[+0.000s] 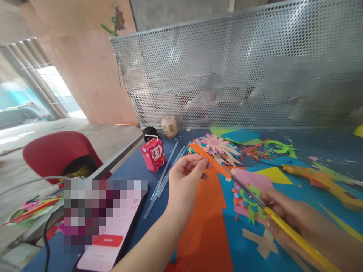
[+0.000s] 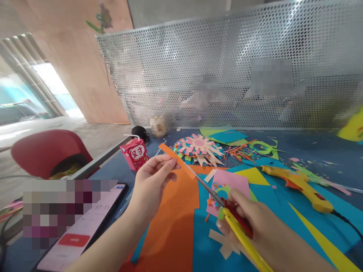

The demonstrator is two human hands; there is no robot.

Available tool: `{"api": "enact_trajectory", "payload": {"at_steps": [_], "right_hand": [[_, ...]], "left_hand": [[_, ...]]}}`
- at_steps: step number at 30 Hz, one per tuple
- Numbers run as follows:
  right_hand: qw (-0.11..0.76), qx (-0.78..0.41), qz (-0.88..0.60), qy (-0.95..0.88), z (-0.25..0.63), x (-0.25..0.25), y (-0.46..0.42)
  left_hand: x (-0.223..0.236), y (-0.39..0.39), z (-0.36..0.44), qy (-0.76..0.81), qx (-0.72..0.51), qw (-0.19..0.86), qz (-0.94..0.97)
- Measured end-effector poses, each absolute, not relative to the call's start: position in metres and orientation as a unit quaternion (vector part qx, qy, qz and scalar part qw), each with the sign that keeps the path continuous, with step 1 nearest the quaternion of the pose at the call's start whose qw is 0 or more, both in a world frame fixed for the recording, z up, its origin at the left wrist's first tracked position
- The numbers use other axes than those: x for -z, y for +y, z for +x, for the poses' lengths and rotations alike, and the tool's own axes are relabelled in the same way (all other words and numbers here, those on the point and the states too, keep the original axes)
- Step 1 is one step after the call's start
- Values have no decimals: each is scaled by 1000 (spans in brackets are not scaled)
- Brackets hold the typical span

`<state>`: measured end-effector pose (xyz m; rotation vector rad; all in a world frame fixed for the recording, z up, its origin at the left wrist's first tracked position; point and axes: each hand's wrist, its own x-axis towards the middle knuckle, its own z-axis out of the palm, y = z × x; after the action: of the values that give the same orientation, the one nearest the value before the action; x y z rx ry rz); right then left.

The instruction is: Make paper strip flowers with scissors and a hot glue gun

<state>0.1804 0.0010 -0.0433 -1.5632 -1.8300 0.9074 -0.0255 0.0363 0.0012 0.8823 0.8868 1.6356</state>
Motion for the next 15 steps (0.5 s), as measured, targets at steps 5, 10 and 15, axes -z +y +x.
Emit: {"api": "enact_trajectory", "payload": {"at_steps": [5,10,15], "right_hand": [[267,-383,-573,-673,183,48,4],[249,-364,-583,-683,180,43,3],[237,-352,-573,-701,176,38,4]], "left_hand": [[-1,36,-25,371,-678,514,372],[-1,36,-24,371,-677,518,369],[-1,37,-23,369,-678,519,367]]}}
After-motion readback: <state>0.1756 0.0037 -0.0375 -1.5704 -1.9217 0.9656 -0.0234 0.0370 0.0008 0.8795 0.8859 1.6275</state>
